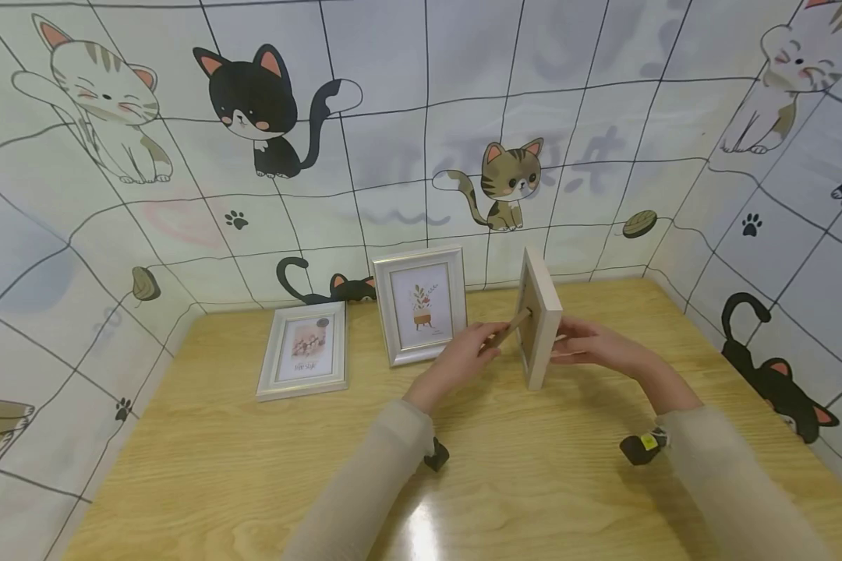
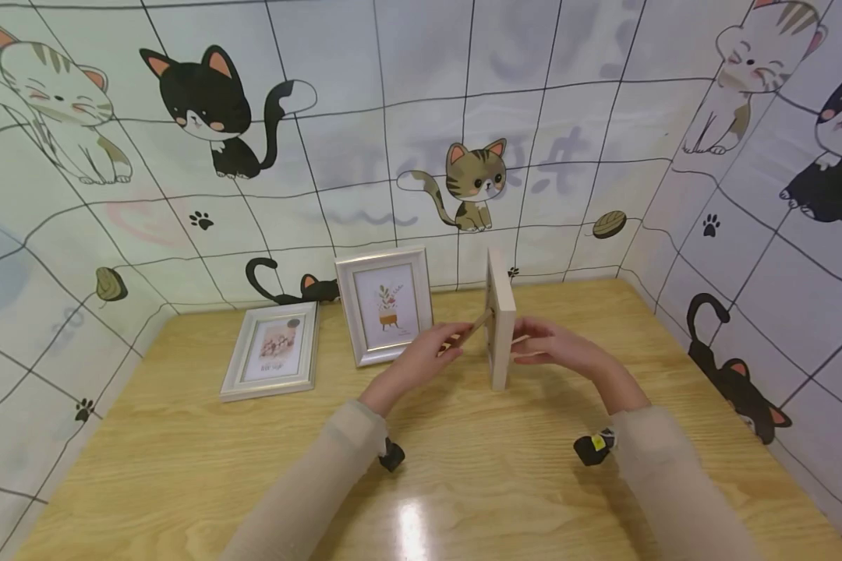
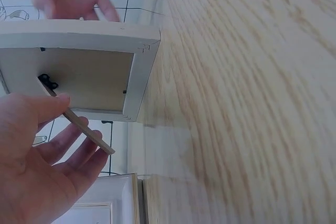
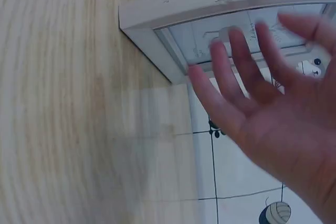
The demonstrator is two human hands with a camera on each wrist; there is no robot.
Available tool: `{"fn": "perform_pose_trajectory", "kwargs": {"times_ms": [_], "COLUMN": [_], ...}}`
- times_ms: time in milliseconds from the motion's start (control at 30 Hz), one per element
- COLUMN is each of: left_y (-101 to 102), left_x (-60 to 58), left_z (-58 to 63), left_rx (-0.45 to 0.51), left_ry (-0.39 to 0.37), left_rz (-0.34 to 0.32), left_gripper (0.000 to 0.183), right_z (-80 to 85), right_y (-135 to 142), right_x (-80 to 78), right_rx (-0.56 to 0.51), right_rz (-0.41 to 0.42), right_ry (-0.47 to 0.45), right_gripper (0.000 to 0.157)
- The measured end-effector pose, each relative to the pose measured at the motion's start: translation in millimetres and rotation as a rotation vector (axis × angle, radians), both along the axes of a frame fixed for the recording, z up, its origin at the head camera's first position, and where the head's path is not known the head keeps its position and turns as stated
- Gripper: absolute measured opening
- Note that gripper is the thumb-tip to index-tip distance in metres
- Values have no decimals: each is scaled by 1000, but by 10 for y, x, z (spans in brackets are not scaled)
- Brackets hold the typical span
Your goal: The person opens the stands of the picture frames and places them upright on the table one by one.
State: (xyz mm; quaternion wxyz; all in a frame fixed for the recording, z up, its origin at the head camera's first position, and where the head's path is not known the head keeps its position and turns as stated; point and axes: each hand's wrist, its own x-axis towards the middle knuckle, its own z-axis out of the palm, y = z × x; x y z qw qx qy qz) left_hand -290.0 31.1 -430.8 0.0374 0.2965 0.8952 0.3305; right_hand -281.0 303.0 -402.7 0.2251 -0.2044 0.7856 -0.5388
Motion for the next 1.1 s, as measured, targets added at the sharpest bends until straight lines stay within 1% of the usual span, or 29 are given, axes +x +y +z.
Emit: {"fn": "perform_pose_trajectory", "kwargs": {"times_ms": [100, 167, 233, 300, 500, 600, 733, 867, 1100], "left_y": [6, -2, -10, -16, -24, -34, -39, -46, -45], "left_x": [-4, -15, -27, -39, -43, -35, -27, -36, -25], "left_z": [-5, -13, -22, -34, -33, -17, -20, -41, -98], "left_rx": [4, 10, 17, 23, 23, 29, 49, 67, 118], "left_ry": [-4, -7, -11, -14, -16, -26, -44, -56, -110], "left_rz": [1, 0, -1, -3, -13, -16, -13, -14, -31], "left_gripper": [49, 49, 49, 49, 48, 48, 48, 49, 49], "right_z": [81, 115, 145, 166, 209, 226, 235, 221, 179], "right_y": [-6, -35, -73, -111, -229, -285, -332, -354, -351], "right_x": [-86, -170, -254, -335, -502, -554, -608, -655, -656], "right_rx": [25, 33, 38, 37, 21, 27, 8, 2, -46], "right_rz": [-120, -184, -225, -243, -238, -214, -167, -150, -173], "right_ry": [73, 125, 156, 179, 177, 184, 201, 224, 266], "right_gripper": [56, 55, 58, 61, 65, 63, 57, 54, 51]}}
